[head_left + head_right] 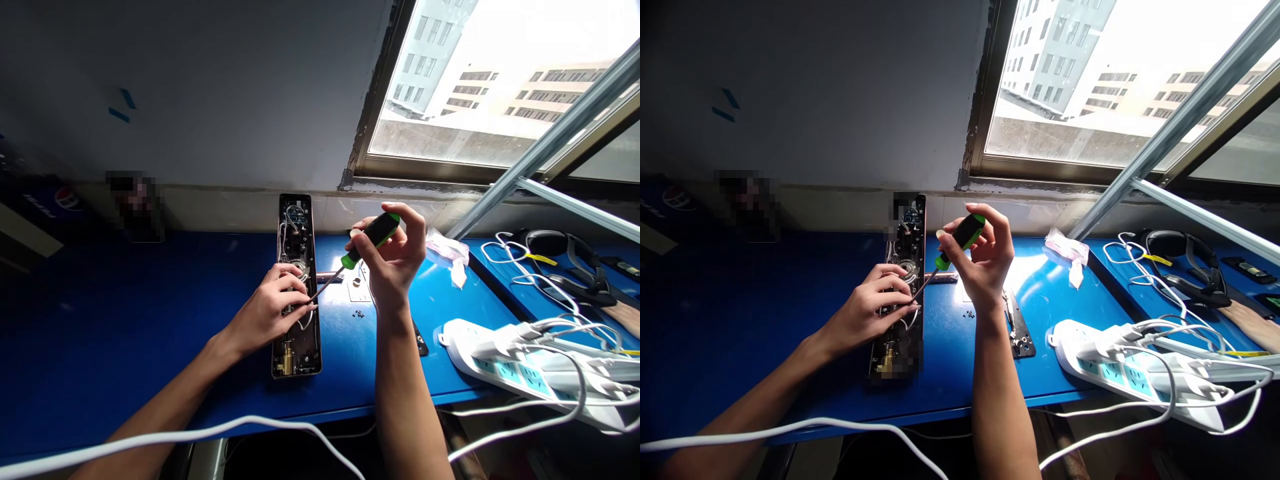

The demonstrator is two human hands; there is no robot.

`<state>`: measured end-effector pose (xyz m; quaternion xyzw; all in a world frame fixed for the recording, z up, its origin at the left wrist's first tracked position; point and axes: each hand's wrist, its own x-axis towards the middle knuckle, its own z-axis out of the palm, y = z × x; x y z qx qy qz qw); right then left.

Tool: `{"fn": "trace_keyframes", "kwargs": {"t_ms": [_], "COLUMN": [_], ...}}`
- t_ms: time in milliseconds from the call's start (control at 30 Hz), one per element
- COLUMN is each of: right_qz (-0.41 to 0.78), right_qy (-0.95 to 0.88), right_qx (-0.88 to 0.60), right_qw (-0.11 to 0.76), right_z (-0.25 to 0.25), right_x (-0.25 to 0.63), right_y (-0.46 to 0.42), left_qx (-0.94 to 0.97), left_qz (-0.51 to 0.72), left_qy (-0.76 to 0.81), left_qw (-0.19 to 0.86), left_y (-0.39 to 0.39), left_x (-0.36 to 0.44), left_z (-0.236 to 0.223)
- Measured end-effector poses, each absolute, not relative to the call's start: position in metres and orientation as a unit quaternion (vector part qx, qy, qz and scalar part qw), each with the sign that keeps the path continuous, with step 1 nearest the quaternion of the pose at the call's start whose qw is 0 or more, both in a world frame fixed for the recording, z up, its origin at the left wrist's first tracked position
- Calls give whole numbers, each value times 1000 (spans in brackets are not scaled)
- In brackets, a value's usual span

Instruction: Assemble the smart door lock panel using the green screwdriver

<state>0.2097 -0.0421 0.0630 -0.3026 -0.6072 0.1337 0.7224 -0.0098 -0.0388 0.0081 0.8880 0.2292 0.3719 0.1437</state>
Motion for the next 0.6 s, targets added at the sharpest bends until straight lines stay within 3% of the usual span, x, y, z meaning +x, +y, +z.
{"fn": "trace_keyframes", "kwargs": {"t_ms": [233, 400, 600], "right_qz": [193, 137, 116], "right_qy": [-698, -678, -728], "right_qx": [-331, -318, -277], "right_qw": [605, 648, 617], "right_z": [70, 72, 68], "right_x": [204, 185, 169], "right_y": [-49, -46, -39], "left_qx": [867, 838, 857], "left_qz": [393, 422, 384], "left_qy": [282, 341, 339], "left_qw": [117, 63, 59], "left_y": [-33, -24, -25], "left_x": [-17, -28, -35], "left_z": [16, 15, 13]}}
